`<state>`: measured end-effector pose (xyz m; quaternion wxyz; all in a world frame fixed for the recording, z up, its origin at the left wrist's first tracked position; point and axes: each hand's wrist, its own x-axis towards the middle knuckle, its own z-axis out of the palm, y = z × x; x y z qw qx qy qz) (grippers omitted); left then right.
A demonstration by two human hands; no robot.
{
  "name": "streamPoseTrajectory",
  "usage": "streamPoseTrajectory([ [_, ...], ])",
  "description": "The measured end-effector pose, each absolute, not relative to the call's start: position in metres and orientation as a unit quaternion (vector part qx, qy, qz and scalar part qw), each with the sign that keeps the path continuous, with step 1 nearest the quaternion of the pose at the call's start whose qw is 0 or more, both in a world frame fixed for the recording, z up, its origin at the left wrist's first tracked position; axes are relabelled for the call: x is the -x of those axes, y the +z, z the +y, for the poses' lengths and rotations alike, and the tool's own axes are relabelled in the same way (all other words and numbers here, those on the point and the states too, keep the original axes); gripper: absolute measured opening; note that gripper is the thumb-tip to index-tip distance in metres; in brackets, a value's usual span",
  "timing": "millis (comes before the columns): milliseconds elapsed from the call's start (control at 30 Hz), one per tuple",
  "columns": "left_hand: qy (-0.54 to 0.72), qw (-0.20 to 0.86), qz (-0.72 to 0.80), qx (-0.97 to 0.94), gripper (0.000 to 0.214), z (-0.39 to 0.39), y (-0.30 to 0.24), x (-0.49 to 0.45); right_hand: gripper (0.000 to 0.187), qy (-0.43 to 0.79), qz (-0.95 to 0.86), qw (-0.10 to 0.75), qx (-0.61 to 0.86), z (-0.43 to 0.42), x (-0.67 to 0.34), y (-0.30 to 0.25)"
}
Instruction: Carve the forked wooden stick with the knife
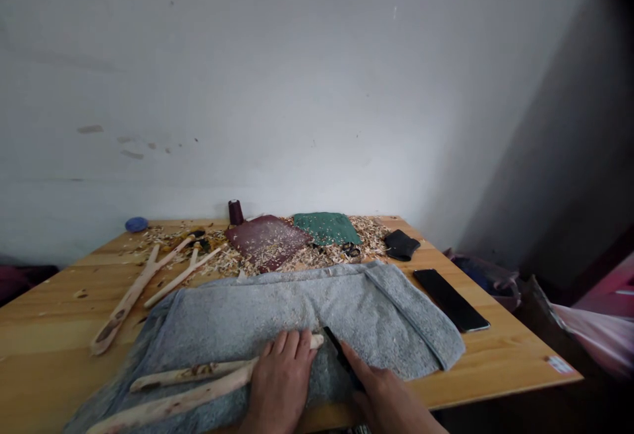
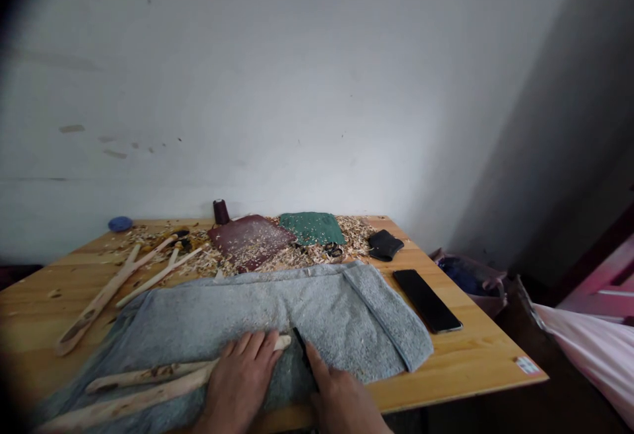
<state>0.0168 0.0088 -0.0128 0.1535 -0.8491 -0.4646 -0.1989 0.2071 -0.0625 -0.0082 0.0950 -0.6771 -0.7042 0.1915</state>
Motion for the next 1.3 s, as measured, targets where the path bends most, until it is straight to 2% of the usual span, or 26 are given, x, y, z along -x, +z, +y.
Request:
streamPoseTrajectory([
  [133,-0.236,0.176,-0.455,0.84,0.022,0.006,-0.017,-0.016,0.082,0.16,-0.721,0.123,0.663,-0.064,-0.209,-0.021],
  [467,-0.233,0.183,-0.452,0.842,0.018,0.007,-0.017,-0.017,0.081,0.15,-0.749,0.091,0.639,-0.065,-0.206,-0.021],
  [567,-0.225,0.179,-0.458,0.841,0.017,0.007,-0.017,-0.017,0.083,0.126,-0.738,0.05,0.661,-0.063,-0.204,-0.02],
  [667,-0.215,0.163,-0.467,0.842,0.019,0.008,-0.017,-0.017,0.086,0.141,-0.729,0.016,0.669,-0.061,-0.2,-0.001],
  [833,-0.195,0.137,-0.463,0.854,0.017,0.008,-0.012,-0.016,0.076,0.2,-0.718,-0.017,0.666,-0.059,-0.191,0.049],
  [1000,-0.171,0.113,-0.467,0.86,0.016,0.007,-0.003,-0.018,0.075,0.151,-0.734,-0.066,0.659,-0.055,-0.181,0.068],
  [1300,-0.125,0.097,-0.479,0.863,0.025,0.012,-0.008,-0.016,0.058,0.081,-0.748,-0.07,0.655,-0.046,-0.163,0.087],
])
